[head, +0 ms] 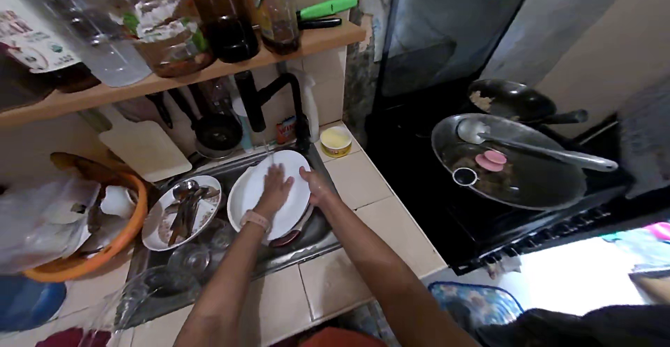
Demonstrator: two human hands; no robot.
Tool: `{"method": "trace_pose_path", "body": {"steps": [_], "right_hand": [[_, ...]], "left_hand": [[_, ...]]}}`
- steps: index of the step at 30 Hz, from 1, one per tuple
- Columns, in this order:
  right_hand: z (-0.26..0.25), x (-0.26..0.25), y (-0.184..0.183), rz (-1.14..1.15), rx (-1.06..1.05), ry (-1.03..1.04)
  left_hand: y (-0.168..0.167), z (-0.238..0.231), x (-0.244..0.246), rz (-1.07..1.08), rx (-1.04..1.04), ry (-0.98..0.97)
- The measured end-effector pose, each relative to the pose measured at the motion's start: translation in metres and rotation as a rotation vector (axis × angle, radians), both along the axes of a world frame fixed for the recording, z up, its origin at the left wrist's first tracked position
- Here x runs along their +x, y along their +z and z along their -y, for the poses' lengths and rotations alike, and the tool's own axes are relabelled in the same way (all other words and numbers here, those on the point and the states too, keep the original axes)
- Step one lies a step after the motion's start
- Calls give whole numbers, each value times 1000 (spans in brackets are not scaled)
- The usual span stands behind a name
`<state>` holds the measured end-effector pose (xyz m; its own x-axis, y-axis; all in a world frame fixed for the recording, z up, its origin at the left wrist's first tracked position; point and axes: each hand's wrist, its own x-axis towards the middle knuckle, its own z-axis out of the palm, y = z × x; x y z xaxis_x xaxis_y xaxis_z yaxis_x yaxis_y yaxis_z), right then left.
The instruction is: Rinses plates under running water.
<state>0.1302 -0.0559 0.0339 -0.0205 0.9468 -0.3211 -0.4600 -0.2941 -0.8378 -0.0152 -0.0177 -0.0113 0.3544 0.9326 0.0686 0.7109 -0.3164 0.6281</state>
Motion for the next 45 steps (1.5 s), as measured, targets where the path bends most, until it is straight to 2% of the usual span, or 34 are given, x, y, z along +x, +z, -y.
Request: {"method": "trace_pose_path", "body": {"steps": [3,5,10,15,19,23,27,31,36,42,45], "right_hand": [[5,9,16,148,11,-8],[13,22,29,235,5,-29],[39,69,47,257,-20,-170],[68,132,10,67,28,-423],[96,173,-29,25,92,-496],[118,194,-56,-27,80,-565],[124,199,-81,-175,107,-601],[120,200,-99,-265,95,-632],[112,194,-106,-255,58,-670],[105,194,-103,-197,-10,-687],[102,202,-94,-37,-93,-643]], "left_hand": [[4,21,18,82,17,-172],[2,29,17,81,-13,-210],[-9,11,-10,-68,-249,-55],[7,0,-28,399,-393,211],[13,-47,-17,825,-426,475],[42,-65,-2,1206,-569,601],[49,-76,12,1374,-559,626],[41,-83,28,1413,-450,637],[32,-86,41,1410,-278,720],[26,-83,40,1222,-255,753],[26,-79,40,1043,-327,685]]}}
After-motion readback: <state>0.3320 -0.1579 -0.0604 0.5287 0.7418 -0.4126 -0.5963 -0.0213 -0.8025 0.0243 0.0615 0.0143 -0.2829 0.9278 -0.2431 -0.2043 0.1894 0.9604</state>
